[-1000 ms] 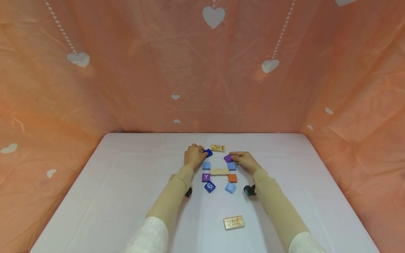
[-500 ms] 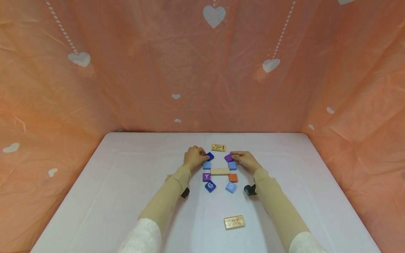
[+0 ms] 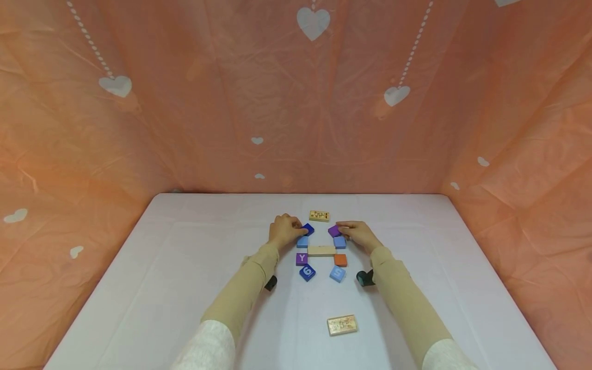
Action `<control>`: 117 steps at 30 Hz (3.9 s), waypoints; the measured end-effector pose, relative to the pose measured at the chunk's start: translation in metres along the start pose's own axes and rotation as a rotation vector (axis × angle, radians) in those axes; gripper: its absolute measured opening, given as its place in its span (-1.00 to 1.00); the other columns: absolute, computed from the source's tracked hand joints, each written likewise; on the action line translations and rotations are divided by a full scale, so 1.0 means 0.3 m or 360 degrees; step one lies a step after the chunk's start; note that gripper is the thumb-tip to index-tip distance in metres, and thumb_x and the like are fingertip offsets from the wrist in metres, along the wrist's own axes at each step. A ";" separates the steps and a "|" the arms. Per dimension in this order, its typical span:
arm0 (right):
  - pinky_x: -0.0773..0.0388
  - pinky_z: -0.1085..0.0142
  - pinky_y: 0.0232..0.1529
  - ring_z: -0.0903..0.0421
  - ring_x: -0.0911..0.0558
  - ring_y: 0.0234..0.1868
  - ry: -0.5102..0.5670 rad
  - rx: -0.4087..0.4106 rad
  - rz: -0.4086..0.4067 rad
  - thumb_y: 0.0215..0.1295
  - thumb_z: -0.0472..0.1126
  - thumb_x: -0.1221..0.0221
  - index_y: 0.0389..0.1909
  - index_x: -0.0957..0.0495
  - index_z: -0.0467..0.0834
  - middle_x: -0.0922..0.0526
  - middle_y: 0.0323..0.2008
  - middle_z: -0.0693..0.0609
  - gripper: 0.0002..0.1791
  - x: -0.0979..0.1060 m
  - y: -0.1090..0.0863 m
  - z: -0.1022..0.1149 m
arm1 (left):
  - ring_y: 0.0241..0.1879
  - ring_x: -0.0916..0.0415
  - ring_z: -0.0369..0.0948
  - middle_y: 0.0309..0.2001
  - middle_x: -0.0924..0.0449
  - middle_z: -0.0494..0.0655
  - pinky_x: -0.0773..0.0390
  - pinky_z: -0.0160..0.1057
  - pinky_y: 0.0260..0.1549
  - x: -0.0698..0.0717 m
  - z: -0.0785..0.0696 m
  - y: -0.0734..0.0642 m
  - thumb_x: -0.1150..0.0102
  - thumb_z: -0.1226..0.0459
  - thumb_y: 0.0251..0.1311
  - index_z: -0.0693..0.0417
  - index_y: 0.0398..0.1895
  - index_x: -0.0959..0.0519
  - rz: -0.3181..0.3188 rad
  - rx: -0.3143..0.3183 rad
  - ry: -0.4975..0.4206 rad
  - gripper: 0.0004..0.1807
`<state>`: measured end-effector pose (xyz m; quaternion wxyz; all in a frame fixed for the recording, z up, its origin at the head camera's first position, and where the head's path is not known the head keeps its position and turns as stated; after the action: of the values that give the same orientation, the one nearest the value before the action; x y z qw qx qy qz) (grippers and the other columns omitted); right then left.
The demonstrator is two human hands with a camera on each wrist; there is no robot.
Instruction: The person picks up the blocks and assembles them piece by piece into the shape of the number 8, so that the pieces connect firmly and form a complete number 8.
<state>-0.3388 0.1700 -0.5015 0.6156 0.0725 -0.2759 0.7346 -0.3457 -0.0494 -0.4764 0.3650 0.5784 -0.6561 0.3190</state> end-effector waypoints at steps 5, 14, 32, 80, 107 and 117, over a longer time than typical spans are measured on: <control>-0.37 0.35 -0.03 0.12 -0.45 -0.07 0.0006 0.0025 -0.0006 0.34 -0.16 -0.04 0.16 -0.47 -0.18 -0.53 0.08 -0.15 -0.60 0.002 0.003 0.000 | -0.11 -0.41 -0.05 -0.22 -0.56 -0.04 -0.37 -0.04 -0.06 0.001 -0.004 -0.003 -0.30 -0.03 -0.01 0.00 -0.37 -0.68 0.0007 0.0006 -0.0016 -0.68; -0.37 0.41 -0.13 0.15 -0.46 -0.16 0.0024 0.0027 -0.0012 0.34 -0.16 -0.04 0.15 -0.47 -0.19 -0.56 0.00 -0.13 -0.61 0.000 0.004 -0.001 | -0.16 -0.42 -0.06 -0.25 -0.57 -0.05 -0.37 -0.07 -0.13 0.004 -0.001 -0.005 -0.26 -0.01 0.05 -0.03 -0.36 -0.69 -0.0024 -0.0002 -0.0043 -0.73; -0.33 0.41 -0.20 0.18 -0.43 -0.25 0.0009 -0.0013 -0.0033 0.34 -0.15 -0.04 0.13 -0.50 -0.16 -0.55 -0.32 0.05 -0.62 0.000 0.002 -0.009 | -0.08 -0.40 -0.04 -0.15 -0.56 -0.03 -0.36 -0.02 -0.05 0.002 0.002 -0.007 -0.28 0.01 0.04 -0.05 -0.36 -0.71 0.0015 -0.0011 -0.0044 -0.75; -0.37 0.11 -0.01 0.00 -0.40 -0.18 -0.0630 0.0175 -0.0090 0.42 -0.17 0.15 0.27 -0.35 0.02 -0.50 -0.07 -0.20 -0.57 -0.036 0.049 0.098 | -0.08 -0.39 -0.06 -0.16 -0.56 -0.03 -0.36 -0.08 -0.01 0.007 0.003 -0.015 -0.28 0.05 0.06 0.02 -0.34 -0.71 0.0086 0.0036 -0.0138 -0.75; -0.35 0.17 -0.20 0.03 -0.38 -0.31 -0.1077 0.0269 -0.0106 0.21 -0.32 0.09 0.12 -0.50 0.07 -0.54 -0.19 -0.17 -0.52 -0.036 0.020 0.136 | -0.08 -0.41 -0.06 -0.16 -0.56 -0.02 -0.37 -0.07 0.00 0.007 0.005 -0.014 -0.28 0.05 0.06 0.03 -0.34 -0.71 0.0071 0.0037 -0.0135 -0.74; -0.23 0.26 -0.34 0.06 -0.33 -0.40 -0.1163 0.0443 -0.0126 0.21 -0.33 0.09 0.09 -0.53 0.04 -0.45 -0.42 -0.07 -0.53 -0.031 -0.001 0.131 | -0.06 -0.40 -0.05 -0.14 -0.56 -0.01 -0.36 -0.06 0.01 0.004 0.003 -0.015 -0.28 0.04 0.06 0.02 -0.35 -0.71 0.0074 0.0032 -0.0127 -0.74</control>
<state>-0.3455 0.1426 -0.4727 0.4890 0.4227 -0.3715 0.6665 -0.3412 -0.0512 -0.4758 0.3252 0.5788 -0.6802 0.3107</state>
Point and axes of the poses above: each hand's wrist, its own y-axis towards the middle knuckle, its own x-axis out of the back of the hand, z = x × y, the point moved 6 cm from there along y, towards the middle knuckle
